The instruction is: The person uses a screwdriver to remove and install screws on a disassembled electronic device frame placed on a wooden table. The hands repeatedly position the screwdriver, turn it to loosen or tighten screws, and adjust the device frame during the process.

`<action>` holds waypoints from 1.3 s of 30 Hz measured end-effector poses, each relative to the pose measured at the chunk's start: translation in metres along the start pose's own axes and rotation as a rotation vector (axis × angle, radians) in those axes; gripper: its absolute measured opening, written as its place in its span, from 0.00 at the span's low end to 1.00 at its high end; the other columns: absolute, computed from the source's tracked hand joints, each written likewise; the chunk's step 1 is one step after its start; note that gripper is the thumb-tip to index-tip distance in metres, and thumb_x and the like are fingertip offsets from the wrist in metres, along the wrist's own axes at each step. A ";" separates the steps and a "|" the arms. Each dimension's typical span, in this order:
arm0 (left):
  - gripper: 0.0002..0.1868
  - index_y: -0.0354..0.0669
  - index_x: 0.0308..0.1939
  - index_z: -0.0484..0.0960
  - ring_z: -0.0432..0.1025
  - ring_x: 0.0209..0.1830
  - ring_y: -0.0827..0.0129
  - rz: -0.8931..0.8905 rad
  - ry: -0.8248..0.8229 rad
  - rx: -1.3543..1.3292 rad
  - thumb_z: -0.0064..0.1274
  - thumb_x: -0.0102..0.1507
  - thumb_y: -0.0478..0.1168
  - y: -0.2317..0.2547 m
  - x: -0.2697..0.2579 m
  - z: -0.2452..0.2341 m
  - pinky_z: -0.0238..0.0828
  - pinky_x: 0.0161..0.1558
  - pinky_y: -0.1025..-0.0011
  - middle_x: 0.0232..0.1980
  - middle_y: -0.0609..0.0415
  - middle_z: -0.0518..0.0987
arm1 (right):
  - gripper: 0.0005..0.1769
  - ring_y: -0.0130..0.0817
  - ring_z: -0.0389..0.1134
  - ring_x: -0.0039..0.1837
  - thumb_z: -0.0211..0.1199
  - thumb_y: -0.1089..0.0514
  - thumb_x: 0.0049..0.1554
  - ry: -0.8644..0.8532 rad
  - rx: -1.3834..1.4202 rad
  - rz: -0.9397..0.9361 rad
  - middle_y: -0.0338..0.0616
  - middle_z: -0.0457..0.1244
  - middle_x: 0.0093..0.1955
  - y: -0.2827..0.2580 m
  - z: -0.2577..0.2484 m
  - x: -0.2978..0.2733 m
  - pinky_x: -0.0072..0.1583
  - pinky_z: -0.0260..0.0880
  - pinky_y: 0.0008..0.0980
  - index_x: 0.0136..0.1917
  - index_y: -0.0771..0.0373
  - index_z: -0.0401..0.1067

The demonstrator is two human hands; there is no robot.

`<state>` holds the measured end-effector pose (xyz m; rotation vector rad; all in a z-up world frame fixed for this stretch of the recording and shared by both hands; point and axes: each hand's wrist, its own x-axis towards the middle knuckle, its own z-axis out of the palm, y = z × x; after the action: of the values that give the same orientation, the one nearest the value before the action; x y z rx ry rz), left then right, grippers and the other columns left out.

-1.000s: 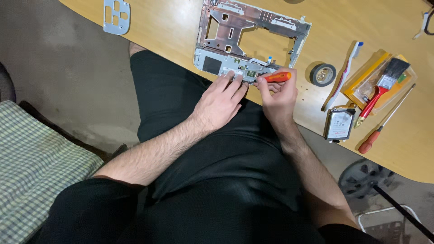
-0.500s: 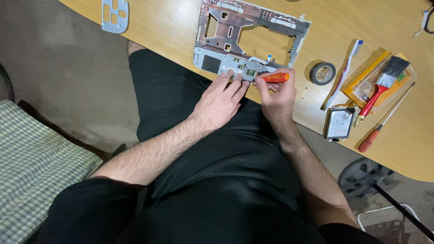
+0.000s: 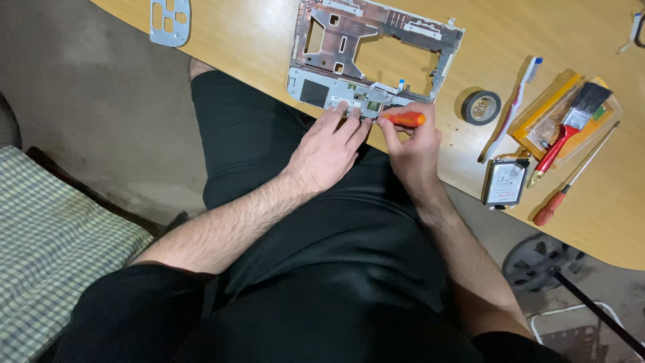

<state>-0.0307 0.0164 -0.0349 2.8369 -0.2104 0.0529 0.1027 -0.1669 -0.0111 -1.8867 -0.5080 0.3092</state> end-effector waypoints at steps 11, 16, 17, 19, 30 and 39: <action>0.36 0.37 0.83 0.80 0.71 0.83 0.29 -0.029 0.028 -0.011 0.70 0.74 0.49 0.009 0.006 0.011 0.67 0.83 0.31 0.76 0.34 0.79 | 0.05 0.36 0.78 0.52 0.74 0.59 0.78 -0.249 -0.989 -0.645 0.39 0.71 0.51 -0.075 -0.019 0.027 0.53 0.85 0.33 0.60 0.55 0.77; 0.37 0.39 0.81 0.80 0.70 0.84 0.32 -0.041 0.022 0.014 0.70 0.71 0.52 0.008 0.003 0.019 0.66 0.85 0.34 0.77 0.38 0.79 | 0.16 0.25 0.71 0.40 0.54 0.43 0.86 -0.255 -1.365 -0.691 0.23 0.61 0.40 -0.097 -0.027 0.030 0.46 0.79 0.28 0.56 0.45 0.73; 0.35 0.38 0.80 0.81 0.71 0.84 0.30 -0.033 0.037 -0.010 0.68 0.73 0.51 0.007 0.003 0.023 0.66 0.85 0.33 0.76 0.36 0.79 | 0.20 0.24 0.68 0.36 0.55 0.38 0.86 -0.244 -1.443 -0.702 0.24 0.59 0.37 -0.096 -0.026 0.030 0.44 0.76 0.28 0.52 0.43 0.70; 0.33 0.36 0.79 0.81 0.71 0.83 0.27 -0.025 0.056 -0.036 0.66 0.74 0.50 0.007 0.004 0.022 0.66 0.84 0.32 0.75 0.34 0.79 | 0.25 0.23 0.65 0.31 0.57 0.32 0.85 -0.233 -1.525 -0.714 0.25 0.57 0.34 -0.099 -0.026 0.031 0.41 0.73 0.28 0.48 0.42 0.67; 0.37 0.36 0.81 0.80 0.70 0.86 0.28 -0.024 0.019 -0.110 0.69 0.71 0.48 -0.001 0.000 0.018 0.66 0.87 0.34 0.77 0.36 0.79 | 0.23 0.23 0.66 0.29 0.57 0.36 0.83 -0.243 -1.529 -0.675 0.18 0.56 0.30 -0.106 -0.028 0.026 0.39 0.71 0.29 0.46 0.42 0.72; 0.35 0.36 0.81 0.81 0.70 0.86 0.29 -0.007 0.029 -0.128 0.67 0.72 0.46 -0.005 -0.002 0.029 0.69 0.85 0.34 0.77 0.36 0.80 | 0.13 0.21 0.77 0.45 0.66 0.43 0.83 -0.287 -1.498 -0.803 0.20 0.64 0.44 -0.136 -0.020 0.039 0.48 0.78 0.20 0.55 0.44 0.78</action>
<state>-0.0315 0.0129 -0.0640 2.7078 -0.1903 0.0757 0.1186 -0.1227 0.1236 -2.7445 -2.0072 -0.5224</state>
